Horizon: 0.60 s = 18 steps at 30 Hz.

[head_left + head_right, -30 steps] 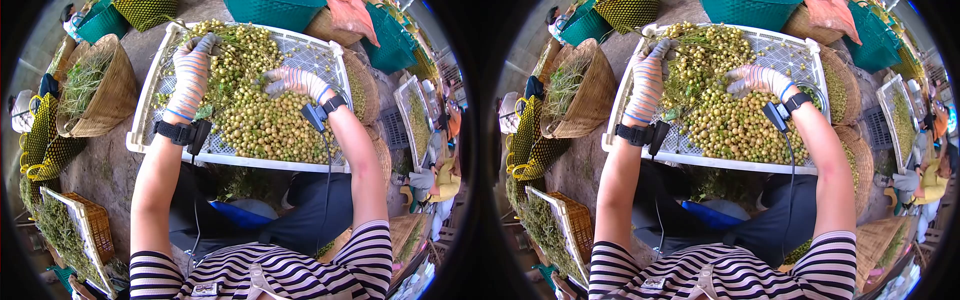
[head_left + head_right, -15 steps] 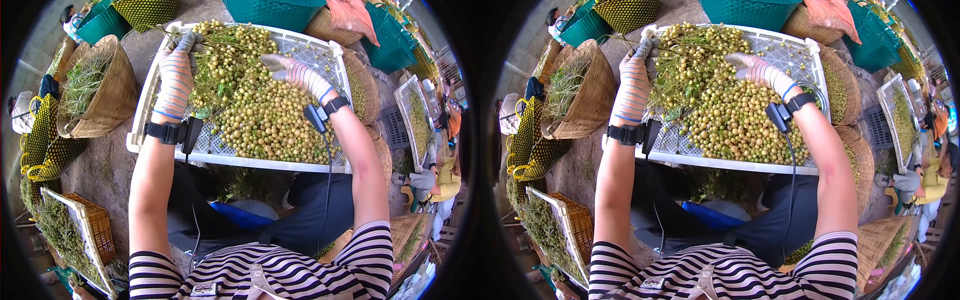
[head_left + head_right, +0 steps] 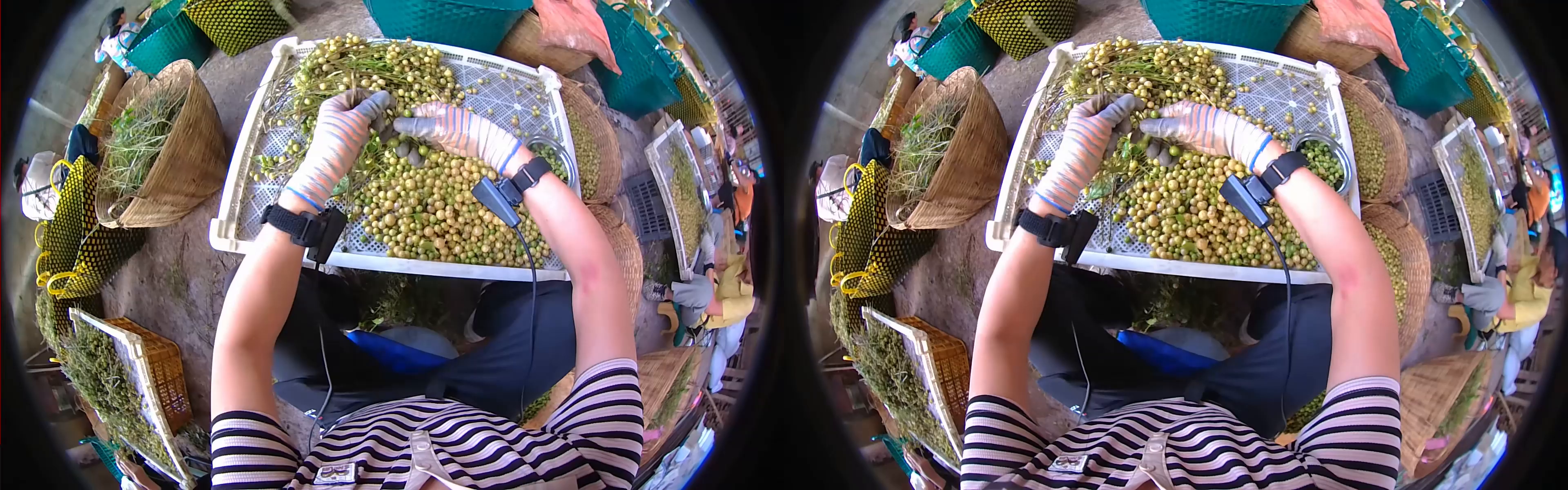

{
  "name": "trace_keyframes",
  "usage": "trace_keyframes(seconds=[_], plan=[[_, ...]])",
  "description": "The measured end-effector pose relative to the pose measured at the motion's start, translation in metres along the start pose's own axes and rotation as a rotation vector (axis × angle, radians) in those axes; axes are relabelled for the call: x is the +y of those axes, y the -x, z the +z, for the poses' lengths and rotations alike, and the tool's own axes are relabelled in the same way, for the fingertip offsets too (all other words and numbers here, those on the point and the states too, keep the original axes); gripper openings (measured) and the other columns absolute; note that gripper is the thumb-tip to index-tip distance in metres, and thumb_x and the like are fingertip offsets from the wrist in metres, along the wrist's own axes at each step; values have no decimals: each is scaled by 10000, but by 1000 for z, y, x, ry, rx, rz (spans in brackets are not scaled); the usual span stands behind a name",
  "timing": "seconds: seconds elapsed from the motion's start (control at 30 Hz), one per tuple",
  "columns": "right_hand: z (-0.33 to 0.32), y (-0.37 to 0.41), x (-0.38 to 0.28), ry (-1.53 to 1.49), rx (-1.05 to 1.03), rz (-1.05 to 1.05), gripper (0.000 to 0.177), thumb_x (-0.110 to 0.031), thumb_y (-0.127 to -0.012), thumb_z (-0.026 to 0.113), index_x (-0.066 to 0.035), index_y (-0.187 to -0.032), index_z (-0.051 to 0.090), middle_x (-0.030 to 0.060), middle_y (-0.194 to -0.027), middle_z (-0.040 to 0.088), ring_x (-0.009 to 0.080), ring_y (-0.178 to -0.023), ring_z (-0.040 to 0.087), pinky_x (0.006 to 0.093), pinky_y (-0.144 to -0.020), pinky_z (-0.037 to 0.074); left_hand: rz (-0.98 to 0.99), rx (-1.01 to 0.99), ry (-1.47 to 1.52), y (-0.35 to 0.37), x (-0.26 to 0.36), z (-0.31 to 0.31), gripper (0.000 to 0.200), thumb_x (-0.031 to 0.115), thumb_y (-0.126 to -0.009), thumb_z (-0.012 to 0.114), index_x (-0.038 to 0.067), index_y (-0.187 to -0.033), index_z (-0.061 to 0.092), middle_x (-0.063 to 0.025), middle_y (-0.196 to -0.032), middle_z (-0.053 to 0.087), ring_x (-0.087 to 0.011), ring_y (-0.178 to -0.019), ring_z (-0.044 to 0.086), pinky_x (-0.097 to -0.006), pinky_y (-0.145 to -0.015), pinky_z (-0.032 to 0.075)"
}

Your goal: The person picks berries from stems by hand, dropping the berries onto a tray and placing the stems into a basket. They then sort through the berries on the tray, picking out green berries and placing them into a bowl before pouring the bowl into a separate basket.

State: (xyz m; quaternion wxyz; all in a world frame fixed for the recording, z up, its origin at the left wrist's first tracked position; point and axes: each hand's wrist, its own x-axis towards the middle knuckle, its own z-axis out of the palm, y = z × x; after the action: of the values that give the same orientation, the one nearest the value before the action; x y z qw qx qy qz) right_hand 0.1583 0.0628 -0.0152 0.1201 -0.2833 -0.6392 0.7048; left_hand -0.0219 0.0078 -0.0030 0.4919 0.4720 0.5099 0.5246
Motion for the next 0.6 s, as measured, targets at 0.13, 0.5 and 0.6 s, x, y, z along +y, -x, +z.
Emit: trace_keyframes(seconds=[0.13,0.5,0.6], plan=[[-14,-1,20,-393,-85,-64,268,-247,-864,579,-28,-1017,588,95,-895,638,163,-749,614,298,-681,504,8,53,22,-5,5,-6,156,196,-832,628,44,-831,666,-9,-624,600,-76,-511,452,-210,-489,332],[-34,-3,19,765,152,247,373,-181,-794,619,-55,-1140,557,93,-904,667,191,-744,643,325,-675,521,18,49,-30,-9,0,-5,152,199,-838,621,55,-857,666,-1,-618,598,-58,-505,443,-208,-476,333],[-33,11,6,823,202,106,460,-173,-788,600,-67,-1223,490,104,-1059,607,193,-834,619,315,-739,500,-33,14,-26,-11,1,-7,145,189,-839,620,51,-848,663,-2,-630,605,-65,-529,461,-213,-498,343]])
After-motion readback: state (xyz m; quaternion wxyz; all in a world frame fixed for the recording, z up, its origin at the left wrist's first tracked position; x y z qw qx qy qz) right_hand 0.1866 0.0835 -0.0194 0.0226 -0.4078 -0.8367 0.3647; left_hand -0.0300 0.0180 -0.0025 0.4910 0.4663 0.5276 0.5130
